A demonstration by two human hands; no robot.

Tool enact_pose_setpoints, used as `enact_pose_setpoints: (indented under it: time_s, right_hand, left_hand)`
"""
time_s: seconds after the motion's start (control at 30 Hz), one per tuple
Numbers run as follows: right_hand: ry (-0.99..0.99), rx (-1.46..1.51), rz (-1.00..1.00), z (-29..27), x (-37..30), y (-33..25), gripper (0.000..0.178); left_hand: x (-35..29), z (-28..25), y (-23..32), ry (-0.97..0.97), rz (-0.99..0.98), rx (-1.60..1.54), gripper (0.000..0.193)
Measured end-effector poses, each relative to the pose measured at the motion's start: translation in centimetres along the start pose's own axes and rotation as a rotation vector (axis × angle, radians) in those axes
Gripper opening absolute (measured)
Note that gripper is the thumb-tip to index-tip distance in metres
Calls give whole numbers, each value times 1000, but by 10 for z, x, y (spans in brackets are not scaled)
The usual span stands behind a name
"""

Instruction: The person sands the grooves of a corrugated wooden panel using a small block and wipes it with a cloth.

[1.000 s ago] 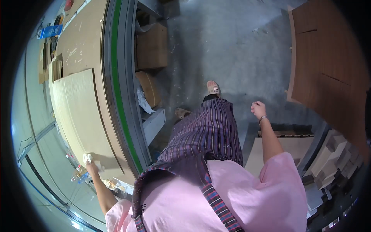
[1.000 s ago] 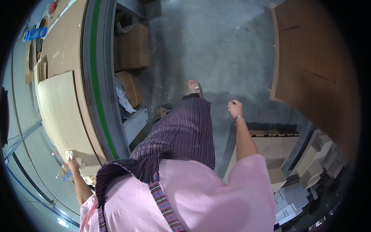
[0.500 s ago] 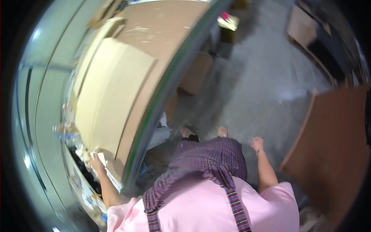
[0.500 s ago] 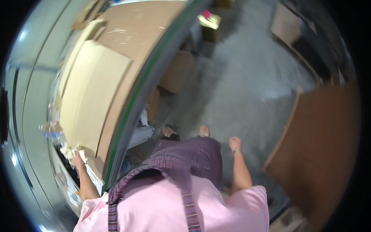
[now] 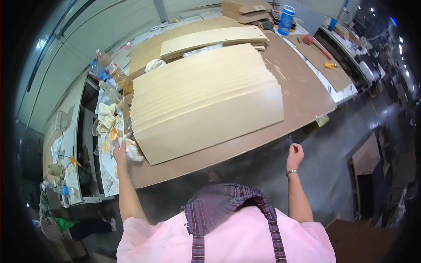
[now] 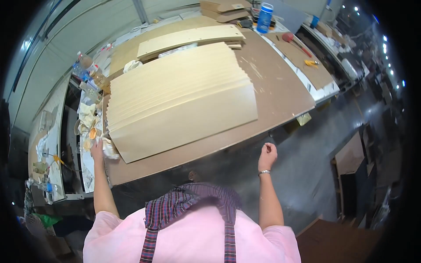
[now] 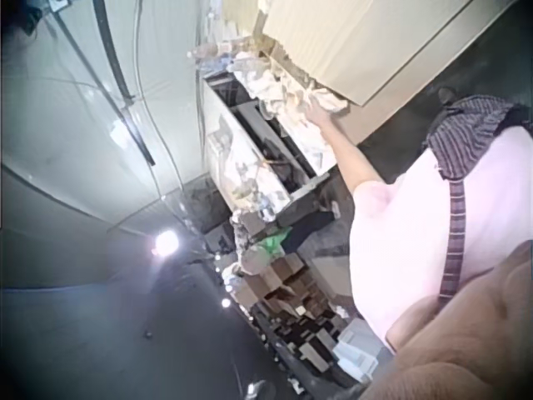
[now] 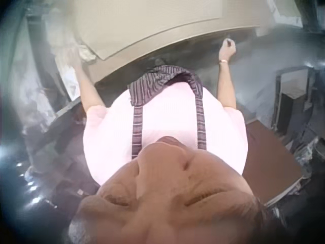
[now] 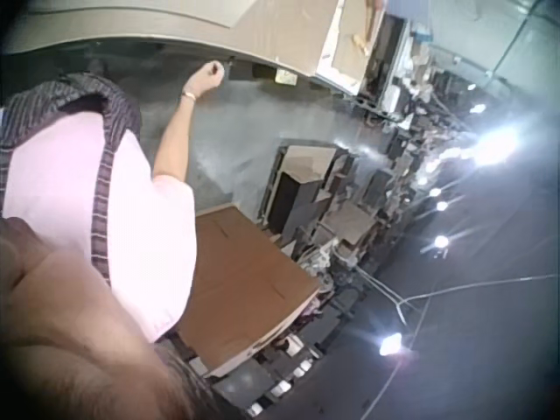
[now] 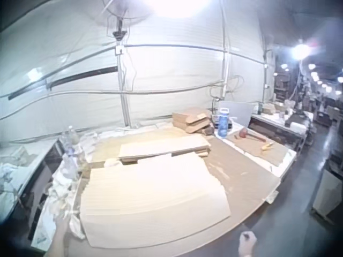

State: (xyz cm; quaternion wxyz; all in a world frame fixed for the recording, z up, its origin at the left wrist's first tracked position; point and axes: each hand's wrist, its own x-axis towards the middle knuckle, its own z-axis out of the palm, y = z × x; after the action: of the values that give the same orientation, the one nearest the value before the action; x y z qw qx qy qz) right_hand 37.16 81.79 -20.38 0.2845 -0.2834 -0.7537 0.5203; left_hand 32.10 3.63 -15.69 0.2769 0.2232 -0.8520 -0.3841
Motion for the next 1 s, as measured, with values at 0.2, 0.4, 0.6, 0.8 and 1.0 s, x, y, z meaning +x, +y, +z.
enact_pose_setpoints:
  time_s: [0.2,0.4,0.6,0.8,1.0]
  right_hand:
    - [-34,-85,-124,88,6,-74,26]
    - [-109,-76,-94,108,20,-91,35]
    - [-136,-137,-179,124,77,-109,34]
    - [-120,-177,-299,162,124,-139,36]
    - [41,-361,-371,192,126,-146,37]
  left_hand:
    - [15,39,58,-171,-395,-550,51]
    - [27,63,114,-474,-567,-885,52]
    - [55,51,144,-304,-400,-549,34]
    - [19,80,229,-383,516,203,55]
    - [17,93,248,-576,448,151,51]
